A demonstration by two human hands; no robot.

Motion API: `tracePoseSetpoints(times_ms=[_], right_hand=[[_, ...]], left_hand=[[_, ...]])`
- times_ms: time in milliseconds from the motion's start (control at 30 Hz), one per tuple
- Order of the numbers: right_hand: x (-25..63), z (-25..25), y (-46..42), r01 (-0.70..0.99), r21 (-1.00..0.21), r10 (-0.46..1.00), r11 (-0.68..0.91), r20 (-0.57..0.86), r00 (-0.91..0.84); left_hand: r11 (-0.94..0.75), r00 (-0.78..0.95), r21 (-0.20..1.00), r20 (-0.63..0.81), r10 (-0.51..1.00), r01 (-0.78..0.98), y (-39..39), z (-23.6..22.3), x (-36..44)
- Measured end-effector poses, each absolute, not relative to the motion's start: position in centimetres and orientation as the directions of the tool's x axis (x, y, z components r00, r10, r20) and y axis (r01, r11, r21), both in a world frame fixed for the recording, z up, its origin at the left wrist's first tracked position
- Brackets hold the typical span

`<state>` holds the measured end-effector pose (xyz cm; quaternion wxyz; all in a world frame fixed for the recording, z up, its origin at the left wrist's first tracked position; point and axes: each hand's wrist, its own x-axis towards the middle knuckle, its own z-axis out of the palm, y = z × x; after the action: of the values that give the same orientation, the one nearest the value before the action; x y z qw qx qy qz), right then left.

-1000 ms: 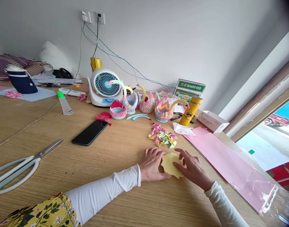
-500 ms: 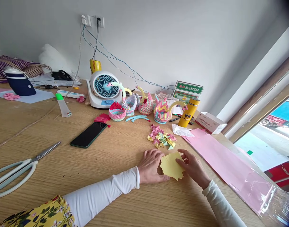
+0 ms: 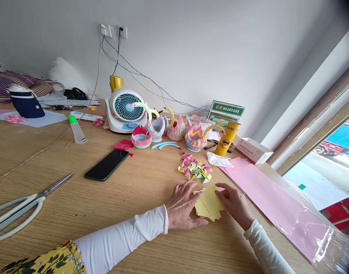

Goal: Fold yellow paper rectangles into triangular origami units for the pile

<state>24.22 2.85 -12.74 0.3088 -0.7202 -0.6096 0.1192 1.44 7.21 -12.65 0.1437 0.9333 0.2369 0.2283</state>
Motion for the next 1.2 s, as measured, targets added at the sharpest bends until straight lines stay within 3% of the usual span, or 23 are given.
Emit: tracePoseSetpoints(times_ms=[367, 733, 933, 1000, 1067, 1200], right_hand=[[25.0, -12.3, 2.5, 0.905, -0.42, 0.944, -0.066, 0.266, 0.193], [23.8, -11.8, 2.4, 0.899, -0.428, 0.951, 0.091, 0.304, 0.049], [24.7, -12.0, 2.4, 0.923, -0.384, 0.93, 0.037, 0.352, 0.109], [24.8, -11.9, 2.5, 0.907, -0.42, 0.914, 0.015, 0.373, 0.157], [24.7, -11.7, 2.5, 0.843, -0.536, 0.909, 0.033, 0.367, 0.198], [23.5, -11.1, 2.3, 0.663, -0.73, 0.91, 0.165, 0.372, 0.183]], left_hand=[[-0.874, 0.802, 0.27, 0.355, 0.48, 0.403, 6.7, -12.9, 1.4], [-0.869, 0.815, 0.267, 0.312, 0.488, 0.418, 6.1, -11.9, 1.2], [-0.872, 0.817, 0.276, 0.322, 0.479, 0.403, 6.0, -11.8, 1.2], [-0.873, 0.813, 0.284, 0.334, 0.477, 0.396, 6.0, -11.7, 1.2], [-0.865, 0.79, 0.32, 0.369, 0.49, 0.387, 6.1, -11.5, 1.3], [-0.739, 0.632, 0.57, 0.434, 0.642, 0.36, 6.7, -11.6, 1.5]])
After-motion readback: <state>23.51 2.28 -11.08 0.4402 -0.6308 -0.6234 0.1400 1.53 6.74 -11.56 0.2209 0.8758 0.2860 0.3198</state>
